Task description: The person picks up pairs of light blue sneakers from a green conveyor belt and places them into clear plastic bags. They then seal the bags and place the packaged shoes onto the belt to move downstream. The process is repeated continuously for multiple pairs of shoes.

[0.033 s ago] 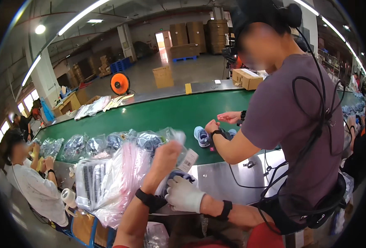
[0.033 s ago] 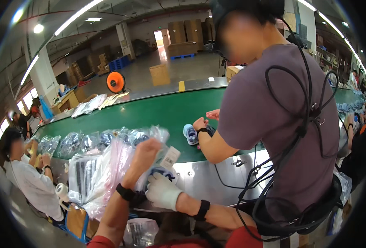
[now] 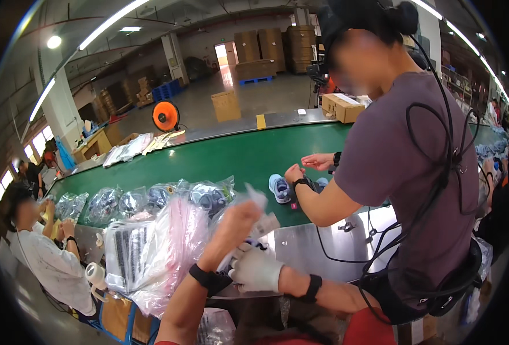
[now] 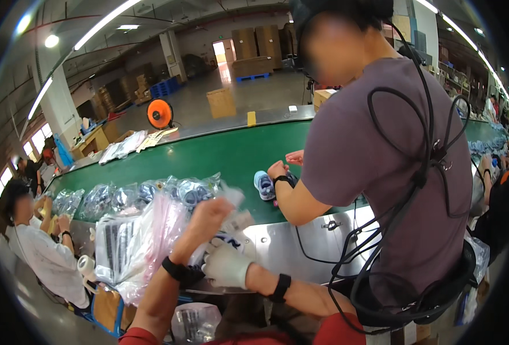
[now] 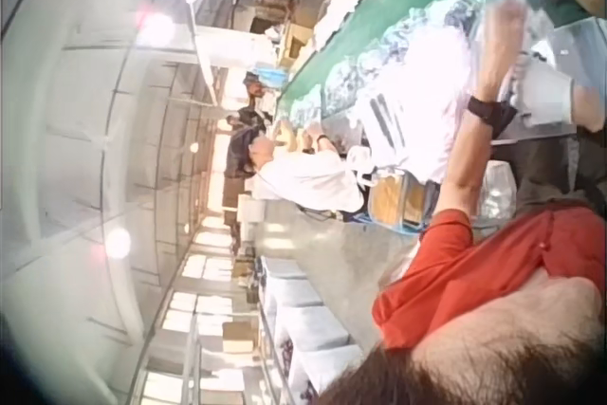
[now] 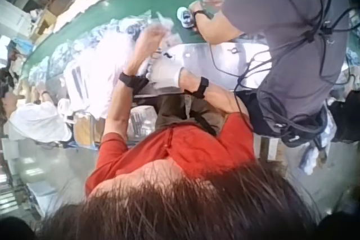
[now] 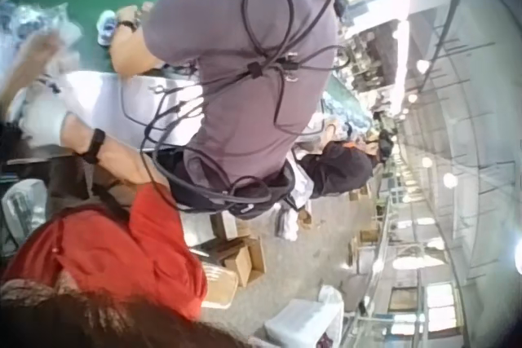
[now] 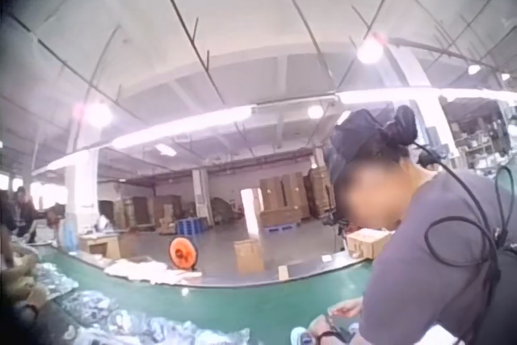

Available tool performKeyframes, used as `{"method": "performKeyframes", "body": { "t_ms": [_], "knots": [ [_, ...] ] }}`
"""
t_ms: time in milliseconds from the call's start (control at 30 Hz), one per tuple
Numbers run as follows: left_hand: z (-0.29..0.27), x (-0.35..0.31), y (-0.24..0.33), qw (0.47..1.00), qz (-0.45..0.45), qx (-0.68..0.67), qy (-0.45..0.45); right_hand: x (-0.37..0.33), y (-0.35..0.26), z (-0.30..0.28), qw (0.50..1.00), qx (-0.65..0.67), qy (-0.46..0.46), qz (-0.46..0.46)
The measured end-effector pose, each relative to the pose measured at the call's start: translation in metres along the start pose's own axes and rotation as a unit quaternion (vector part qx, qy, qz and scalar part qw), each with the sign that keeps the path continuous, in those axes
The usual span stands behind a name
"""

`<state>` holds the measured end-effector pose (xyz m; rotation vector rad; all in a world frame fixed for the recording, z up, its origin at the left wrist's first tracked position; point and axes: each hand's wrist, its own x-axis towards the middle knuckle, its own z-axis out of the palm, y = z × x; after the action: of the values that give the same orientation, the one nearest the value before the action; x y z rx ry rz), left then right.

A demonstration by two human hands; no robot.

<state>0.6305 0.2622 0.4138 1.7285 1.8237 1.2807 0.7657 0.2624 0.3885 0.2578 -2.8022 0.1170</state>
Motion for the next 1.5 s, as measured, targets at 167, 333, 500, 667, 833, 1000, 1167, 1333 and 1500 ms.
{"method": "performKeyframes", "body": {
  "t_ms": [167,333,500,667,833,1000,1167,1333,1500],
  "knots": [
    [-0.003,-0.053,0.068,0.99,-0.036,0.033,-0.133,-0.005,0.035,0.041,0.968,0.081,-0.038,0.233],
    [0.012,-0.122,0.015,0.985,-0.014,0.114,0.127,0.003,0.025,0.028,0.91,0.262,0.163,0.277],
    [0.029,-0.08,0.034,0.993,-0.013,0.053,0.106,-0.003,0.041,0.095,0.928,0.188,0.221,0.233],
    [-0.02,-0.089,-0.007,0.973,-0.076,0.019,0.219,0.006,0.031,0.021,0.947,-0.011,0.194,0.258],
    [0.041,-0.103,0.002,0.986,0.029,0.087,0.138,0.016,0.084,0.117,0.846,0.25,0.316,0.35],
    [0.006,-0.051,0.019,0.98,-0.068,-0.006,0.189,0.083,0.135,0.092,0.916,-0.039,0.117,0.383],
    [0.004,-0.043,-0.018,0.959,-0.103,-0.159,0.212,0.133,0.183,0.109,0.898,-0.058,0.196,0.389],
    [-0.009,-0.055,-0.037,0.86,-0.208,-0.361,0.294,0.107,0.159,0.111,0.918,0.254,-0.005,0.305],
    [-0.006,-0.052,-0.035,0.804,-0.205,-0.473,0.295,0.036,0.121,0.076,0.712,0.643,0.084,0.27]
  ]
}}
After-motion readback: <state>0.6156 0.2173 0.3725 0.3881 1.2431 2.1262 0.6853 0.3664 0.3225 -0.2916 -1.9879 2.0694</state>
